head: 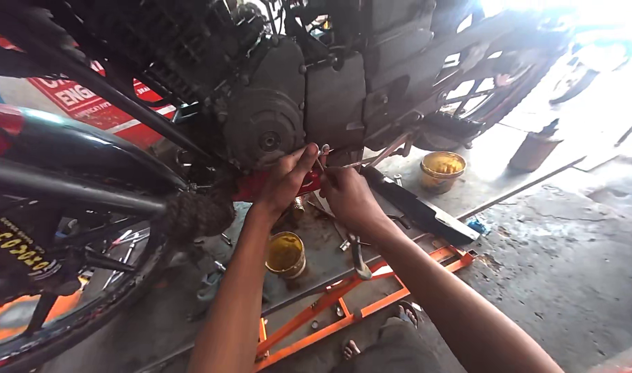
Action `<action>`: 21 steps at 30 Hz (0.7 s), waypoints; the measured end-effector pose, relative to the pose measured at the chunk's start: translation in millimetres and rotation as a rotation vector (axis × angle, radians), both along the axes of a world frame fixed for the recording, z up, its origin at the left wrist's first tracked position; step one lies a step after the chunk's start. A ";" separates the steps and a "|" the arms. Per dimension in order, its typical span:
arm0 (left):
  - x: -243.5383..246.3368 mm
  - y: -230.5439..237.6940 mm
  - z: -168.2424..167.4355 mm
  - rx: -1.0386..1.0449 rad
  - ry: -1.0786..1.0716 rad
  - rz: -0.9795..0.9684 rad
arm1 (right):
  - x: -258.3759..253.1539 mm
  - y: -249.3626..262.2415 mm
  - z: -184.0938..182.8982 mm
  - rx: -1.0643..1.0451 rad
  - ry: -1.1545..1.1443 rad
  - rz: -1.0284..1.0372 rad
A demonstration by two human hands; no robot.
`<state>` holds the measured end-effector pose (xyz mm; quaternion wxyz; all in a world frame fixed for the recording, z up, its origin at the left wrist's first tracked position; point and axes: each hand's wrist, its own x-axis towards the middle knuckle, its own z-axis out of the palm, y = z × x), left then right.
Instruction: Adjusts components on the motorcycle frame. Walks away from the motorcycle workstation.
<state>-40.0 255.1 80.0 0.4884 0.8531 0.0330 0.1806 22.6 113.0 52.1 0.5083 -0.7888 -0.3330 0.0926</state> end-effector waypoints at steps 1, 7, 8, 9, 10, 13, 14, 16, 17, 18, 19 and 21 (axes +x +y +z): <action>0.1 1.6 -0.8 0.003 0.003 0.012 | -0.5 0.6 3.3 -0.083 -0.075 -0.021; 2.4 3.0 -0.6 -0.036 0.010 0.029 | -7.5 4.8 17.7 -0.333 -0.250 -0.139; 2.4 3.4 -1.0 -0.034 0.008 0.025 | -7.9 5.6 18.4 -0.348 -0.253 -0.145; 2.7 4.0 -1.7 -0.032 0.008 0.024 | -8.2 6.1 19.2 -0.358 -0.257 -0.148; 2.8 4.4 -2.0 -0.033 0.008 0.022 | -8.3 6.4 20.1 -0.361 -0.262 -0.148; 2.2 6.3 -1.7 -0.008 0.033 0.025 | -8.7 7.9 21.2 -0.362 -0.289 -0.146; 2.5 6.9 -2.3 -0.002 0.033 0.026 | -9.0 8.5 21.3 -0.365 -0.293 -0.145; 3.4 7.7 -3.5 0.005 0.023 0.020 | -9.9 9.8 19.9 -0.365 -0.293 -0.151; 3.8 8.2 -4.1 0.010 0.020 0.019 | -10.5 11.3 17.6 -0.365 -0.292 -0.158; 4.2 9.0 -4.9 0.016 0.019 0.021 | -11.2 13.1 14.5 -0.371 -0.292 -0.167; 4.4 9.5 -5.5 0.016 0.017 0.022 | -12.2 15.0 11.4 -0.384 -0.291 -0.176; 4.0 9.4 -6.1 0.005 0.012 0.026 | -13.4 18.8 5.8 -0.396 -0.290 -0.194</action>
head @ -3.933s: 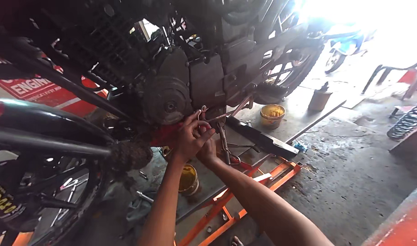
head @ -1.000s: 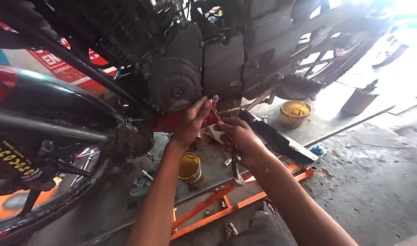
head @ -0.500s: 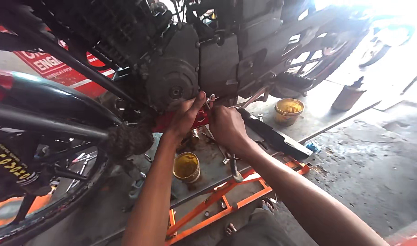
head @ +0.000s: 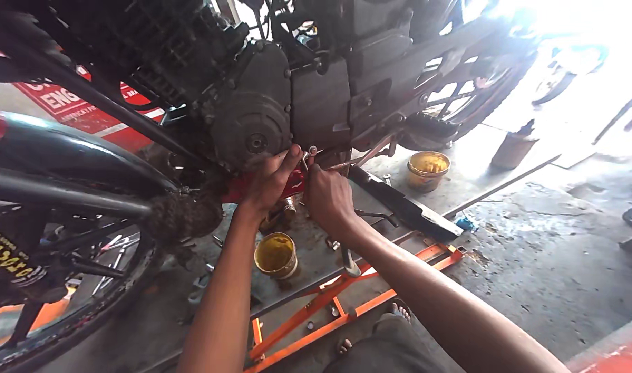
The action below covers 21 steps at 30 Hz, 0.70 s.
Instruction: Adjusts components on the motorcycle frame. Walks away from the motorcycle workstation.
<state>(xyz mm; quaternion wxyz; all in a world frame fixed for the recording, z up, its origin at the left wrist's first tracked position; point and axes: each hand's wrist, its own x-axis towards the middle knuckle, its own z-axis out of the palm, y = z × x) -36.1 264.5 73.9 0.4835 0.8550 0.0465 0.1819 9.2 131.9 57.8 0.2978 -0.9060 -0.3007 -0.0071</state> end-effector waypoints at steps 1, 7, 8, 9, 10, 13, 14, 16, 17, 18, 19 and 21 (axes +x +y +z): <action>-0.1 0.5 -0.7 0.005 -0.007 -0.002 | -0.4 1.6 -3.1 -0.001 -0.004 -0.006; -2.2 -1.5 -0.2 0.065 0.004 -0.016 | -0.6 11.5 -28.0 0.102 -0.054 -0.035; -2.3 -1.6 -0.2 0.066 0.006 -0.017 | -0.4 13.4 -32.4 0.125 -0.080 -0.041; -2.5 -1.6 -0.6 0.065 0.003 -0.018 | -0.4 15.1 -35.4 0.132 -0.088 -0.043; -2.6 -1.7 -1.6 0.064 -0.004 -0.018 | -0.3 16.9 -38.2 0.137 -0.093 -0.049; -1.3 0.5 -4.3 0.082 -0.018 -0.031 | -1.1 20.1 -44.0 0.170 -0.107 -0.055; -0.8 1.4 -4.6 0.095 -0.016 -0.033 | -1.1 21.8 -46.8 0.196 -0.118 -0.058; -1.1 1.5 -4.8 0.117 -0.016 -0.033 | -0.3 27.4 -55.2 0.247 -0.163 -0.078; -1.6 0.8 -5.5 0.125 -0.019 -0.026 | 0.3 30.5 -59.3 0.266 -0.188 -0.091; -2.1 -0.1 -6.6 0.137 -0.019 -0.018 | 0.9 33.4 -62.8 0.282 -0.207 -0.099; -2.5 -0.8 -8.1 0.151 -0.024 -0.011 | 1.7 36.5 -66.5 0.298 -0.221 -0.106; -3.1 -2.4 -10.6 0.177 -0.032 0.003 | 3.7 43.0 -73.6 0.321 -0.251 -0.125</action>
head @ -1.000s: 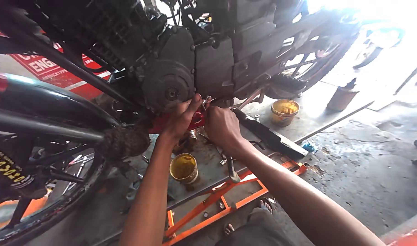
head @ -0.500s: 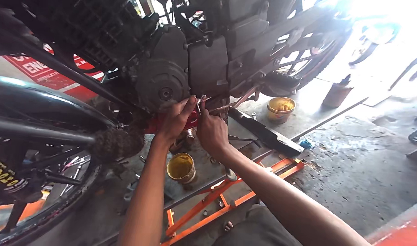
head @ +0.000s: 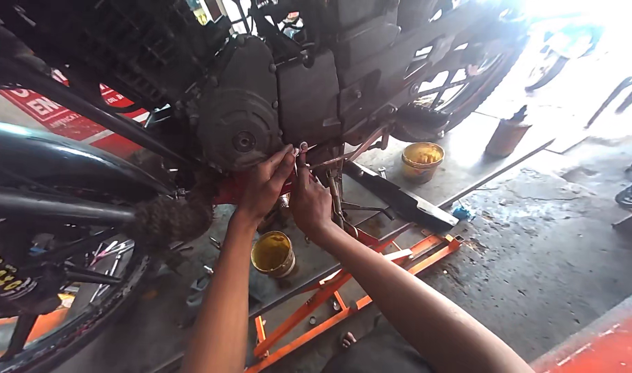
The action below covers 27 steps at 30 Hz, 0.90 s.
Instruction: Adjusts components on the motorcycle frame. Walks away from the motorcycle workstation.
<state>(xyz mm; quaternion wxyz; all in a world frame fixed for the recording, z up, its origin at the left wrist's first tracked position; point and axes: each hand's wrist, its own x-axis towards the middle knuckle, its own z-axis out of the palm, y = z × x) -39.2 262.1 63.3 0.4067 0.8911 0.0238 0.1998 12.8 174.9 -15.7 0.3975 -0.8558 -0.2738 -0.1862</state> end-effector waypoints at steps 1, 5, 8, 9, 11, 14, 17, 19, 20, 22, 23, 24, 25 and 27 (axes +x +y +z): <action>0.2 -0.5 -1.4 0.009 -0.014 0.011 | 0.5 2.7 -2.9 0.013 -0.009 -0.009; -0.8 -2.1 0.8 0.015 -0.002 0.014 | 2.1 11.1 -11.7 0.086 -0.033 -0.028; -1.1 0.0 1.2 0.050 0.009 0.015 | 2.7 16.3 -14.5 0.103 0.002 -0.018; -0.8 0.1 0.9 0.053 0.008 0.013 | 3.5 17.9 -15.2 0.096 0.025 -0.014; -0.9 -0.8 1.3 0.054 0.012 0.007 | 5.8 21.9 -19.2 0.116 0.033 -0.010; 0.6 -0.7 1.2 0.079 0.006 0.013 | 10.3 29.6 -26.1 0.183 0.039 0.005; -1.4 -1.9 2.1 0.092 0.021 0.012 | 13.0 42.1 -38.2 0.319 -0.071 -0.045; -2.2 -0.3 1.9 0.093 0.031 -0.005 | 12.7 40.8 -37.9 0.335 -0.047 -0.014; -4.1 0.3 -0.2 0.094 0.042 -0.016 | 10.9 35.0 -37.8 0.330 -0.008 0.037; -6.9 2.3 -0.1 0.094 0.054 -0.044 | 10.0 20.0 -34.2 0.339 -0.001 0.130; -10.7 2.7 2.1 0.100 0.062 -0.041 | 6.7 10.4 -30.6 0.351 -0.006 0.163; -16.0 1.1 5.4 0.119 0.076 -0.029 | 1.5 -1.2 -25.0 0.360 0.005 0.187; -19.6 -1.1 7.7 0.128 0.088 -0.021 | -1.9 -12.1 -17.3 0.368 0.032 0.204; -16.4 0.0 8.5 0.147 0.101 -0.003 | -0.9 -27.6 2.6 0.340 0.159 0.257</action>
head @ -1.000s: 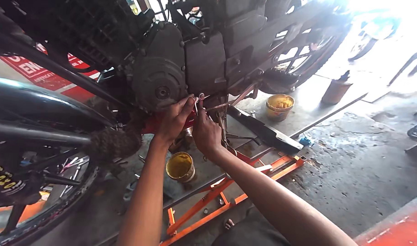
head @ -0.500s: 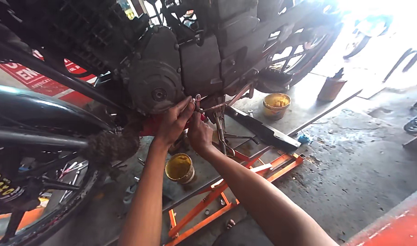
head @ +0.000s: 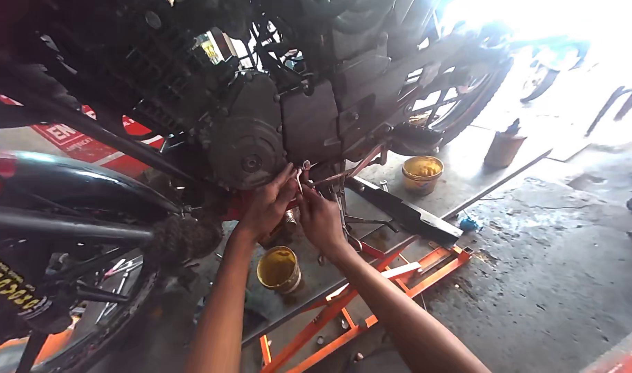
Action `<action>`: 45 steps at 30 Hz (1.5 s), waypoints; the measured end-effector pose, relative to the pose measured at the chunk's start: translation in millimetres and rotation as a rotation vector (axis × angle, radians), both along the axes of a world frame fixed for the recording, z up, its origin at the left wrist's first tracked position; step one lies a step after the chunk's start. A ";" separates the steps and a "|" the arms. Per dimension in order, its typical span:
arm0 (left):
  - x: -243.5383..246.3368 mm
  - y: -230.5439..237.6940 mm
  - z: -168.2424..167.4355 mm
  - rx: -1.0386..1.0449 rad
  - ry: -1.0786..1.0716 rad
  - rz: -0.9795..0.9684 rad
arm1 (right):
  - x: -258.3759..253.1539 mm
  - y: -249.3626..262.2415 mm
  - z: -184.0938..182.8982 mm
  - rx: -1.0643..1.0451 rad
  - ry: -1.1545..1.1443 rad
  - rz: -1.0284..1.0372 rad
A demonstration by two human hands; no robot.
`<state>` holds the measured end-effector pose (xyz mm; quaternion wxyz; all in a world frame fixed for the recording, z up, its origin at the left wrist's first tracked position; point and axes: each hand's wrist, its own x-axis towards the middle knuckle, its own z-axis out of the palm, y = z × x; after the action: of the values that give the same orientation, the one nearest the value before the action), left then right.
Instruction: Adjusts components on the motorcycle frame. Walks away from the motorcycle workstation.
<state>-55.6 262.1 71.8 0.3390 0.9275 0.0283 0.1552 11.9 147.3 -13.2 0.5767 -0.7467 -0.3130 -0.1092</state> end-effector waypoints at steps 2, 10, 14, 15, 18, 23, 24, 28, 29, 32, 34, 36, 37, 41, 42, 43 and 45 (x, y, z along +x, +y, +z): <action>3.2 0.2 -3.0 -0.084 -0.002 0.015 | 3.0 -7.7 21.2 -0.057 0.168 0.100; 8.8 -4.1 -0.5 -0.192 -0.011 0.032 | -7.9 -20.7 43.0 0.062 0.599 0.352; 8.2 -1.2 -1.0 -0.162 0.011 0.034 | -4.9 3.5 -4.3 -0.210 -0.042 -0.041; 7.9 -0.8 -1.8 -0.158 0.019 0.034 | -5.4 9.4 -10.7 -0.213 -0.116 -0.115; 7.9 -1.7 -1.2 -0.103 0.017 0.026 | -2.9 23.4 -21.8 -0.118 -0.185 -0.192; 7.1 -0.4 -5.2 0.019 -0.003 0.013 | 14.8 58.8 -98.5 -0.048 -0.162 -0.162; 9.1 1.3 -4.6 0.048 -0.013 0.008 | 14.2 63.3 -101.3 0.003 -0.176 -0.182; 4.3 -0.3 -11.2 -0.034 -0.008 -0.017 | -11.8 43.9 -87.5 0.067 -0.159 -0.160; 7.4 0.1 -10.1 -0.064 -0.025 -0.021 | -16.2 34.8 -78.4 0.073 -0.134 -0.135; 7.5 1.3 -12.1 -0.158 -0.035 -0.013 | -33.7 8.4 -54.9 0.120 -0.038 -0.022; 5.5 -0.7 -15.1 -0.249 -0.044 -0.002 | -44.1 -10.1 -29.8 0.155 0.169 0.105; 3.2 -2.2 -16.3 -0.326 -0.053 -0.015 | -50.3 -25.1 -2.8 0.211 0.430 0.274; 3.8 -1.6 -16.7 -0.370 -0.062 -0.035 | -52.5 -32.5 10.0 0.253 0.546 0.362; 7.6 -7.3 -15.5 -0.517 -0.063 0.003 | -52.8 -55.5 51.4 0.362 0.699 0.548; 8.9 -9.3 -14.6 -0.562 -0.068 0.017 | -50.4 -57.5 60.7 0.385 0.721 0.563; 11.0 -9.6 -14.2 -0.578 -0.084 0.033 | -46.8 -57.6 69.9 0.413 0.750 0.568; 13.8 -8.2 -13.4 -0.557 -0.098 0.068 | -38.3 -53.5 81.6 0.502 0.818 0.561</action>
<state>-41.8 253.9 58.4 0.5764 0.7884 0.0848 0.1974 -26.5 93.8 68.4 0.8183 -0.4560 -0.2148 0.2764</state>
